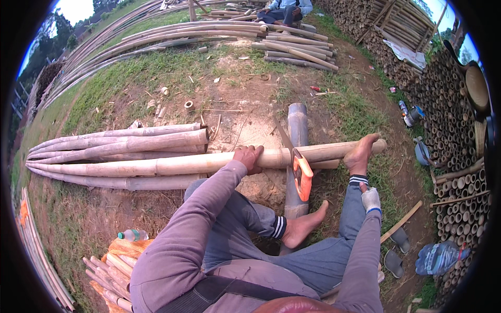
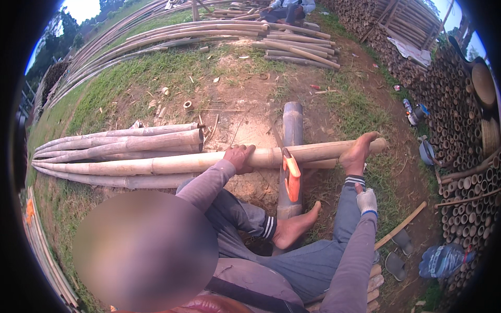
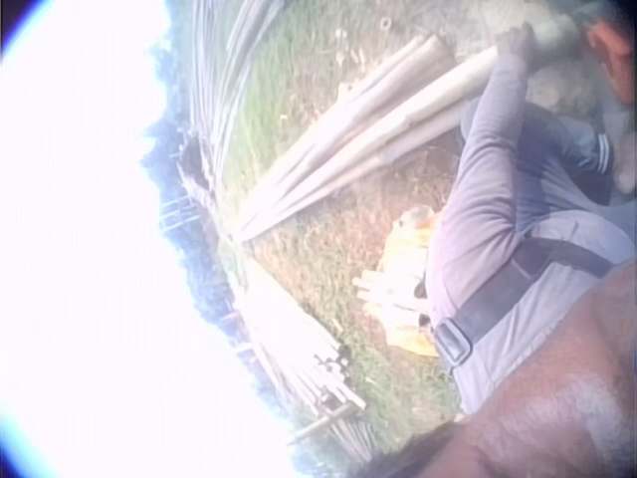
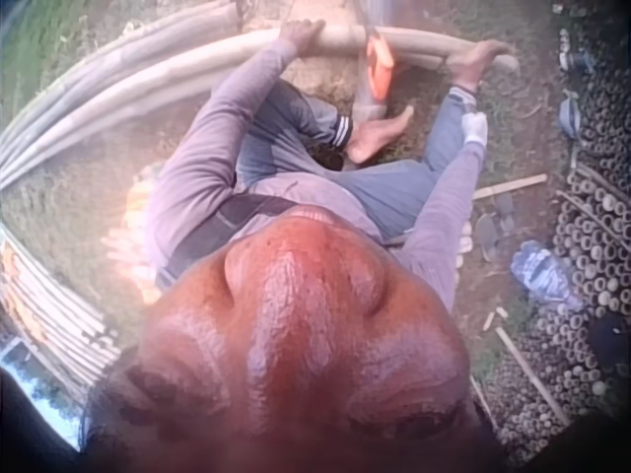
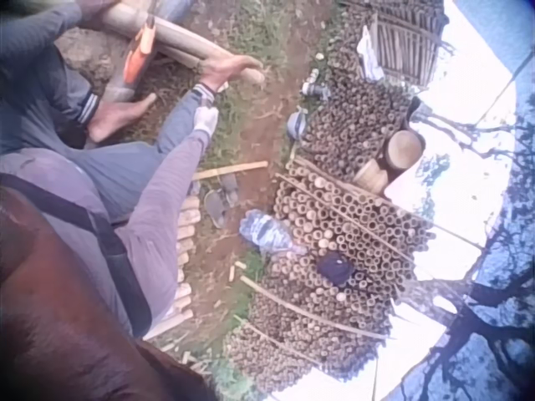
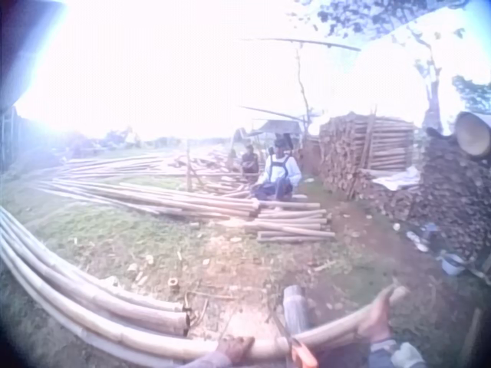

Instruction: The person sits on the ground and uses a hand saw to cut a long bamboo pole resting on a support log. The person holds the bamboo with one hand and saws with the other, producing sawdust as the cut progresses.

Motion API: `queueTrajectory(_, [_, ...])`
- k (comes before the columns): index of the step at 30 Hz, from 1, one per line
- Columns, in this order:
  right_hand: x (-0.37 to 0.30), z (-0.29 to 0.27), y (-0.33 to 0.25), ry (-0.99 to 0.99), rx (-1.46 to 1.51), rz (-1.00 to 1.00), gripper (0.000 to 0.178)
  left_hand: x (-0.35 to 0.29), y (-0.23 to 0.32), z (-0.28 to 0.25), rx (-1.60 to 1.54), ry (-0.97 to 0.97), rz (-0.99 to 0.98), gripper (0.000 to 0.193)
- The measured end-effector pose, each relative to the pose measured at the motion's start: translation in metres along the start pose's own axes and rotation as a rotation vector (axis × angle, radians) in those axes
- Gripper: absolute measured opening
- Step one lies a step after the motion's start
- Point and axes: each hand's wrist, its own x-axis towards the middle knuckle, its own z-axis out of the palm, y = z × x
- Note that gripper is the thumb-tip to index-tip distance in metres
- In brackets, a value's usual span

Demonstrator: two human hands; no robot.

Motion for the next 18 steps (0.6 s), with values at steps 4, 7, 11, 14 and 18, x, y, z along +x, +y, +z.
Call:
queueTrajectory(4, [-0.0018, -0.0035, 0.0002, -0.021, 0.012, 0.006, 0.1, 0.0004, 0.0015, -0.0012, 0.013, -0.003, 0.006, 0.081])
queueTrajectory(7, [-0.0018, -0.002, 0.0006, -0.003, 0.007, 0.015, 0.101, 0.0015, -0.0002, 0.0019, 0.009, 0.01, 0.012, 0.082])
queueTrajectory(11, [-0.0008, 0.0002, 0.0028, 0.005, 0.02, 0.028, 0.102, 0.0006, 0.0001, 0.0013, -0.005, 0.007, 0.011, 0.083])
queueTrajectory(14, [0.001, 0.0, 0.0043, -0.018, 0.032, 0.021, 0.102, 0.0011, -0.0008, 0.0033, -0.009, 0.011, 0.016, 0.083])
queueTrajectory(18, [0.0004, 0.0017, 0.0046, 0.007, 0.028, 0.017, 0.102, 0.0017, -0.0014, 0.0047, -0.004, 0.024, 0.023, 0.083])
